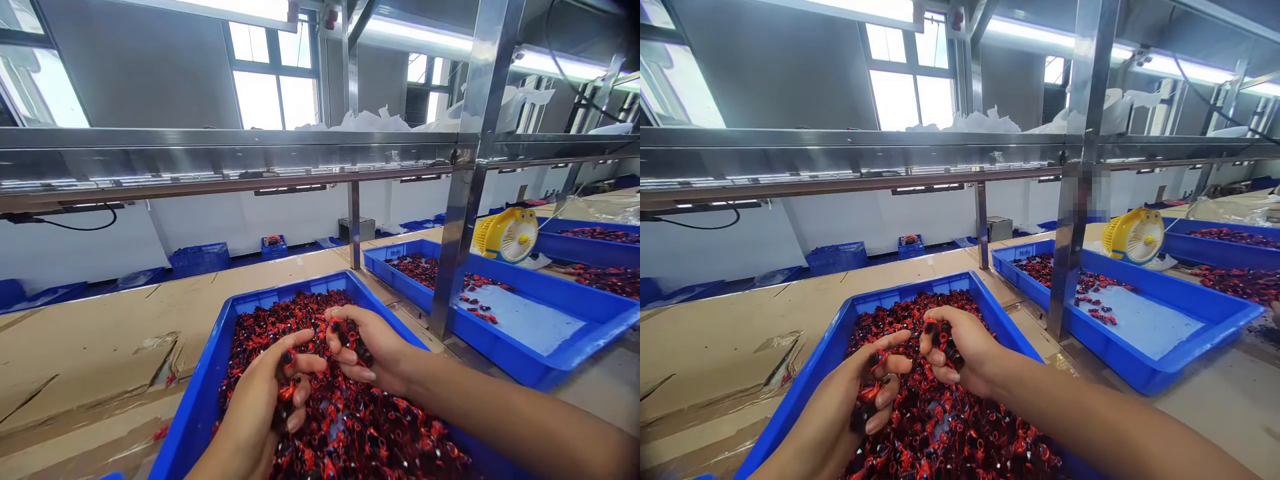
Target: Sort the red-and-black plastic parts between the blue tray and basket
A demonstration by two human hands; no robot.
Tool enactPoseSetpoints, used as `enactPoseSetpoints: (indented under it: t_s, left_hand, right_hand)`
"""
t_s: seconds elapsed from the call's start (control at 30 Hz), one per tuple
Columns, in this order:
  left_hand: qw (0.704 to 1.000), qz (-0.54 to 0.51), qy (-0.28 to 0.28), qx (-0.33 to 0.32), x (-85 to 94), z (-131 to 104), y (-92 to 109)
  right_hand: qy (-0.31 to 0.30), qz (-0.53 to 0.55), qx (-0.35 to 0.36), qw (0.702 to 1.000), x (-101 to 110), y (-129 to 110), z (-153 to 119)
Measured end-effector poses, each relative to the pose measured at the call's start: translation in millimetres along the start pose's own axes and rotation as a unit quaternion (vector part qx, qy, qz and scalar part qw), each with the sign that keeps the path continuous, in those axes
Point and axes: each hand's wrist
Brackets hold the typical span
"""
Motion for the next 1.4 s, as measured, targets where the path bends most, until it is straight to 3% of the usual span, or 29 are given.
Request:
enactPoseSetpoints:
  t_s: [0.13,0.23,0.3,0.37,0.43,0.47,0.53,0.6,0.63,0.7,0.77,0.8,0.83,0.9,0.97,1.03,1.1,1.17,1.2,1.27,1.33,1.37,1.4]
  left_hand:
    - [1.0,0.02,-0.017,-0.015,-2.5,-2.5,-0.4]
    - [0.997,0.063,-0.025,-0.043,-3.7,-3.4,-0.8]
    - [0.992,0.107,-0.015,-0.059,-1.7,-2.0,-1.5]
    - [0.986,0.144,0.014,-0.077,2.2,0.9,-3.1]
    - [0.981,0.163,0.044,-0.093,6.5,4.2,-5.8]
    - [0.98,0.167,0.051,-0.098,8.1,5.5,-7.4]
    - [0.979,0.167,0.049,-0.102,9.6,6.9,-10.4]
    - [0.981,0.169,0.038,-0.087,8.7,6.7,-12.2]
    - [0.983,0.167,0.028,-0.07,7.9,6.4,-12.3]
    - [0.991,0.131,-0.006,-0.016,6.6,6.5,-11.0]
    - [0.996,0.047,-0.046,0.054,7.2,9.0,-7.8]
    - [0.994,-0.004,-0.061,0.087,8.5,11.2,-6.0]
    - [0.989,-0.051,-0.072,0.116,10.2,13.9,-4.2]
    - [0.978,-0.108,-0.08,0.16,14.4,19.7,-1.6]
    - [0.973,-0.122,-0.082,0.176,18.1,24.5,-1.0]
    - [0.974,-0.119,-0.077,0.175,20.1,27.1,-1.9]
    - [0.977,-0.11,-0.074,0.168,20.3,27.5,-3.5]
    - [0.982,-0.094,-0.068,0.151,18.9,26.0,-4.8]
    - [0.984,-0.083,-0.061,0.142,17.7,24.9,-5.3]
    - [0.989,-0.059,-0.044,0.131,14.9,21.9,-5.9]
    - [0.99,-0.045,-0.037,0.128,12.1,18.7,-6.3]
    - [0.99,-0.041,-0.037,0.127,11.0,17.2,-6.5]
    - [0.99,-0.04,-0.043,0.124,10.2,15.9,-6.5]
  right_hand:
    - [-0.039,0.001,0.033,0.999,-0.1,-0.4,-2.4]
    - [-0.066,-0.159,0.128,0.977,-3.8,3.4,-7.6]
    - [-0.073,-0.339,0.23,0.909,-5.9,7.7,-11.6]
    - [-0.088,-0.517,0.305,0.795,-6.3,11.8,-14.7]
    - [-0.098,-0.632,0.333,0.693,-5.1,14.8,-16.3]
    - [-0.094,-0.659,0.34,0.665,-4.3,15.6,-16.7]
    - [-0.085,-0.678,0.347,0.643,-3.2,16.0,-16.9]
    - [-0.074,-0.667,0.35,0.653,-3.7,15.4,-16.5]
    - [-0.066,-0.647,0.347,0.676,-4.5,14.9,-16.1]
    - [-0.046,-0.553,0.312,0.772,-5.6,13.9,-14.2]
    - [-0.043,-0.384,0.219,0.896,-3.9,12.7,-10.5]
    - [-0.052,-0.287,0.162,0.943,-1.7,11.8,-8.1]
    - [-0.067,-0.194,0.108,0.973,1.3,10.5,-5.6]
    - [-0.096,-0.051,0.041,0.993,7.8,7.2,-1.1]
    - [-0.117,0.029,0.018,0.993,11.9,3.9,1.5]
    - [-0.125,0.043,0.009,0.991,11.8,2.8,1.9]
    - [-0.12,-0.024,0.018,0.992,8.3,5.9,0.6]
    - [-0.113,-0.172,0.079,0.975,3.7,12.8,-1.4]
    - [-0.114,-0.264,0.136,0.948,1.5,17.1,-2.6]
    - [-0.123,-0.432,0.255,0.856,-2.4,25.3,-5.4]
    - [-0.129,-0.528,0.32,0.776,-6.0,31.0,-8.3]
    - [-0.127,-0.546,0.324,0.762,-7.7,32.4,-9.6]
    - [-0.122,-0.544,0.312,0.77,-9.4,32.8,-10.4]
Point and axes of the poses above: each hand's wrist, its own z-axis towards the middle knuckle, its own x-axis out of the back of the hand, y = z × x, and after that the axes turned 6 degrees about x, right-handed
